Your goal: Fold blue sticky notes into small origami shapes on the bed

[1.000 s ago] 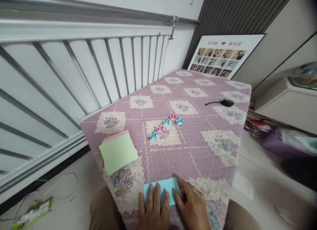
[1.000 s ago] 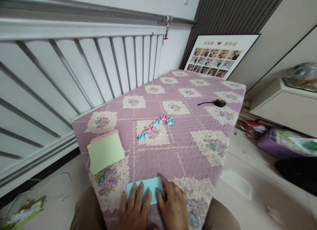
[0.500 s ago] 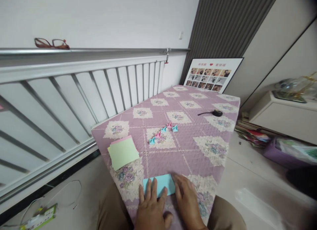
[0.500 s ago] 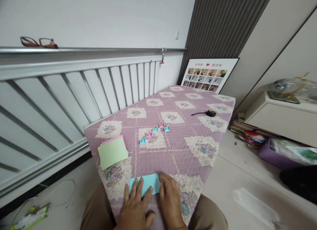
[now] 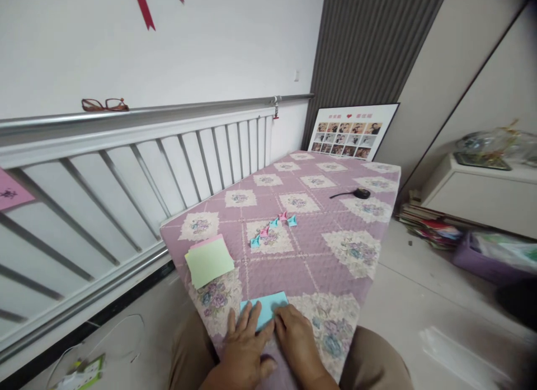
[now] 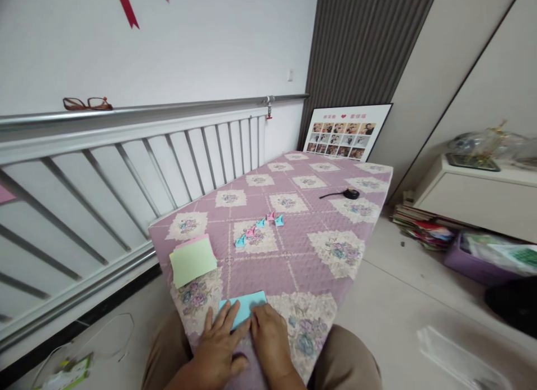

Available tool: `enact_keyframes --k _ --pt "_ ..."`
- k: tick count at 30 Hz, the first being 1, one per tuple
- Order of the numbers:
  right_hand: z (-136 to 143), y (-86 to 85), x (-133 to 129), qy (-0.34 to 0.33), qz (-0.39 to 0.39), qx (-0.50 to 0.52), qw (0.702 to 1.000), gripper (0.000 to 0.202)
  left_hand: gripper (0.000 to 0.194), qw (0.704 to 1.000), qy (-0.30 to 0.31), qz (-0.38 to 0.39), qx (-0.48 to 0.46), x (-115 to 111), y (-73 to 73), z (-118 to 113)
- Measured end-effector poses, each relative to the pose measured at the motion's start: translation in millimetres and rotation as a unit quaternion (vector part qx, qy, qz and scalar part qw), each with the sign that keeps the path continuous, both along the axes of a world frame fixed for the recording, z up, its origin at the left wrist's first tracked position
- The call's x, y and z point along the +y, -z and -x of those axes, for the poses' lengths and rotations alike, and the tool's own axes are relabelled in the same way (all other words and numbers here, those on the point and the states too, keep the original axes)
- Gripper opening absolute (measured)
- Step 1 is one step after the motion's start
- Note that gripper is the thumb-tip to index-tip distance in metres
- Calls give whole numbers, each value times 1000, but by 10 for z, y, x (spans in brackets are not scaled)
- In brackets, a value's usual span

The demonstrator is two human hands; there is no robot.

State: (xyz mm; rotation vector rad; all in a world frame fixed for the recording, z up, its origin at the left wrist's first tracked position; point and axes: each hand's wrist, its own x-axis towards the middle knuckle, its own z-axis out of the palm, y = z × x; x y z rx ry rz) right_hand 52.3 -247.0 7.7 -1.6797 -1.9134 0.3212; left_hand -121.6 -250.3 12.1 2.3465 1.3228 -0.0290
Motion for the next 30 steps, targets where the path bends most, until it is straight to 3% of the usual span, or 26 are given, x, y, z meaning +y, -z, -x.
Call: enact_keyframes --k 6,11,19,26,28,30 --pt "205 -88 -76 66 23 -49 996 17 74 999 14 -2 49 -39 -135 399" --pt "273 -181 -70 89 63 -98 989 28 67 997 4 -14 73 -91 -121 505" --pt "-158 -214 23 158 126 -118 972 34 58 996 5 -80 50 -139 67 606" --pt "-630 -269 98 182 142 -121 965 27 59 996 -5 -78 39 -158 63 606" --pt "-629 -282 80 185 127 -127 966 27 59 997 -9 -75 33 -162 58 595" --pt "-457 -268 24 157 80 -126 976 32 58 997 -14 -76 28 -167 54 588"
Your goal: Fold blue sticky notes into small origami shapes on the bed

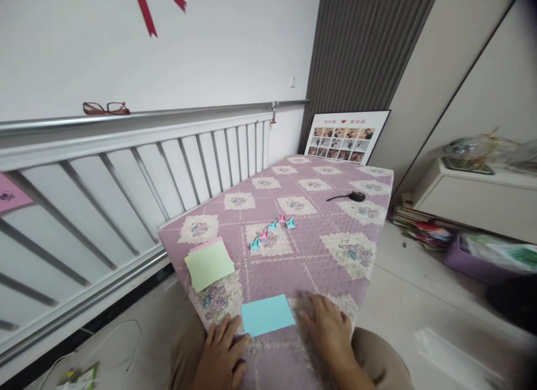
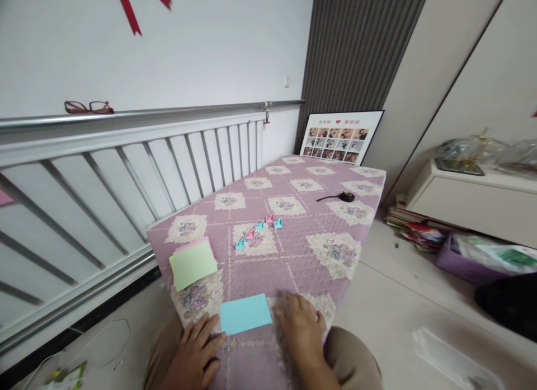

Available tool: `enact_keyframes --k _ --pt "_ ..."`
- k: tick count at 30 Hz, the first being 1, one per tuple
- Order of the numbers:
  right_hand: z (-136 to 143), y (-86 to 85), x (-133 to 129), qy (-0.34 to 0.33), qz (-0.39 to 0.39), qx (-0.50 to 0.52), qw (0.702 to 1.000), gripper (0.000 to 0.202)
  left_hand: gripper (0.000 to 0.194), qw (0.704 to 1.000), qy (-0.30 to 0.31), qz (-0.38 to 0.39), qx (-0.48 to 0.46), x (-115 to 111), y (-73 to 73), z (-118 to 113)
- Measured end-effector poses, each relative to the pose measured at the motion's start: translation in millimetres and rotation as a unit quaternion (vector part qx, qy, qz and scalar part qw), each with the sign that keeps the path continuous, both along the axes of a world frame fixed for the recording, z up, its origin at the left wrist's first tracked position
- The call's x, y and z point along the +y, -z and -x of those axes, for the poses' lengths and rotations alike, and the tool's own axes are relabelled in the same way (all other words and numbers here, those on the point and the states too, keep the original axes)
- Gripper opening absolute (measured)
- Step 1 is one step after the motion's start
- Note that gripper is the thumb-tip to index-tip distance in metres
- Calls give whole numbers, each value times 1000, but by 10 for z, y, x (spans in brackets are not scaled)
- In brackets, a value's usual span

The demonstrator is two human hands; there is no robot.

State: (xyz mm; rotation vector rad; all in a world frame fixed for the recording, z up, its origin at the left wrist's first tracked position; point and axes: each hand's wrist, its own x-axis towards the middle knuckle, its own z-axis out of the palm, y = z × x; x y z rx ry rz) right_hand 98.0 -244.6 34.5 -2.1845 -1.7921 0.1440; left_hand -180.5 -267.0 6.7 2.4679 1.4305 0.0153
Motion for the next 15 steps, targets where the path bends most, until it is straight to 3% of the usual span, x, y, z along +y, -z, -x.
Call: enact_keyframes --k 3,5,7,10,15 --pt "504 81 -137 -177 -31 37 983 50 53 1000 -5 -8 -6 -5 -7 0" --pt "820 141 -211 -307 -5 71 949 63 49 1000 5 -11 -9 -4 -8 6" --pt "958 182 -226 -355 23 103 929 69 47 1000 14 -17 -10 -2 -5 16" --pt "735 204 -129 -348 66 83 931 73 50 1000 8 -24 -9 -4 -1 28" --pt "-72 148 99 -170 70 -7 983 63 58 1000 -20 -9 -17 -25 -38 -4"
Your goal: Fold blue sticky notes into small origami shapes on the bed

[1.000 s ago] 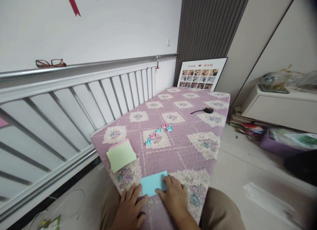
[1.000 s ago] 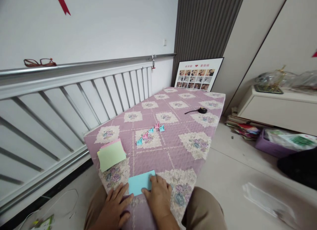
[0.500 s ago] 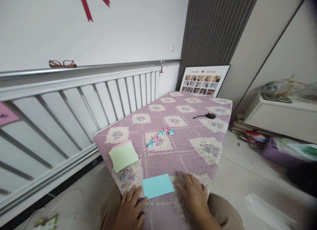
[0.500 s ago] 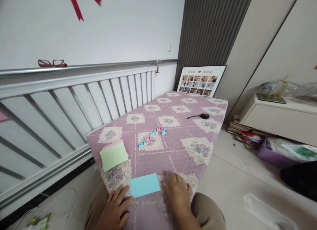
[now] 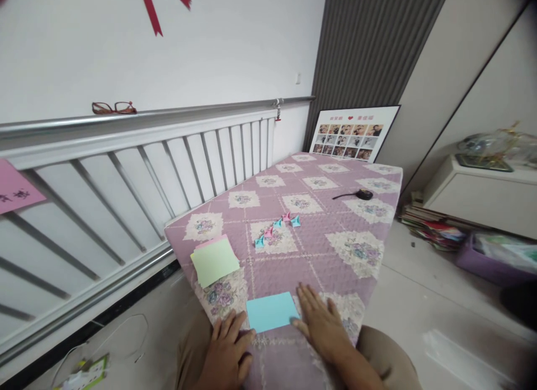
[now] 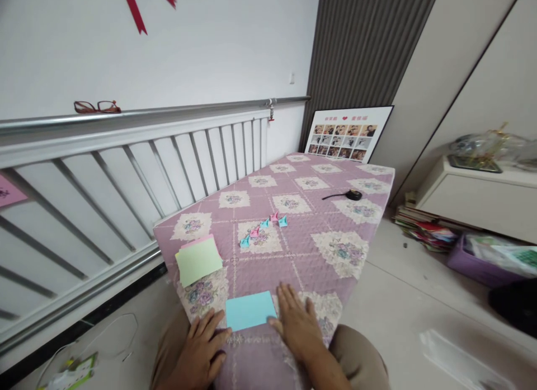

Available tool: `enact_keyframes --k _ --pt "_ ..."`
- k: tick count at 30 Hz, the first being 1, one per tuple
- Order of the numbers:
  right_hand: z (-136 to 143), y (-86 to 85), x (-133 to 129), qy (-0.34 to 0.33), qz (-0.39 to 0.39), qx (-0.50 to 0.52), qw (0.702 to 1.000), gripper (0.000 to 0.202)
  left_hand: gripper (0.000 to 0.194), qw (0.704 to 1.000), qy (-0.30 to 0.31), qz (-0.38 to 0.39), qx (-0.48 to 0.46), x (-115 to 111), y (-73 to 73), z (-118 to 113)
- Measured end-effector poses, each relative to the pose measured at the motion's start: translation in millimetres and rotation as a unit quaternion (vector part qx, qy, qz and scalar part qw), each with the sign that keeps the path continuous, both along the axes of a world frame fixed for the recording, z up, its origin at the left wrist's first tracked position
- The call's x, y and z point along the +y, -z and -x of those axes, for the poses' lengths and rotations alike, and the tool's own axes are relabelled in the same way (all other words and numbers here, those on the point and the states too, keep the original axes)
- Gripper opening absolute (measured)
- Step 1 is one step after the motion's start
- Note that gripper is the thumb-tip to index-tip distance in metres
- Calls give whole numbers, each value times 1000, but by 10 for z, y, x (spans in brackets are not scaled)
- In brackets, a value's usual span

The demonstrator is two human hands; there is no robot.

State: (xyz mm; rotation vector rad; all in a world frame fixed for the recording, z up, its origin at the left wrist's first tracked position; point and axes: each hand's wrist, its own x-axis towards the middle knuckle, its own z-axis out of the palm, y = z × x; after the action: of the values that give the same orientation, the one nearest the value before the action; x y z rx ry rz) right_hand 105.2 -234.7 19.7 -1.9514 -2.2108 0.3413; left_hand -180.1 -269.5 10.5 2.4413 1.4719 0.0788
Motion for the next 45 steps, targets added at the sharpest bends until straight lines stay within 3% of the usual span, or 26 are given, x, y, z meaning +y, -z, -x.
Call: enact_keyframes --k 2,4,8,11,13,21,29,36,45 --pt "-122 -55 14 103 -37 -16 994 55 54 1000 -17 4 -17 -8 -9 -42" --pt "-37 -112 -35 127 -102 0 987 44 44 998 -45 0 -44 -7 -6 -103" --pt "514 -164 -236 -63 -88 109 988 32 23 993 -89 -32 -66 56 -10 -237" --pt "842 -104 -348 -73 -76 191 976 27 20 996 -45 -58 -40 149 -43 -300" --pt "915 -34 -375 -65 -78 212 972 24 20 998 -10 -64 -8 204 -65 -326" --pt "859 69 -377 -57 -109 237 964 23 17 989 43 -95 109 230 -141 -447" --pt "857 158 -364 -62 -146 233 960 22 14 990 39 -90 100 263 -152 -440" --pt "855 280 -360 -37 -198 155 967 14 15 989 -2 -146 17 139 -147 -456" --pt "798 335 -445 -113 -200 148 962 16 27 951 1 -273 -144 -76 78 -399"
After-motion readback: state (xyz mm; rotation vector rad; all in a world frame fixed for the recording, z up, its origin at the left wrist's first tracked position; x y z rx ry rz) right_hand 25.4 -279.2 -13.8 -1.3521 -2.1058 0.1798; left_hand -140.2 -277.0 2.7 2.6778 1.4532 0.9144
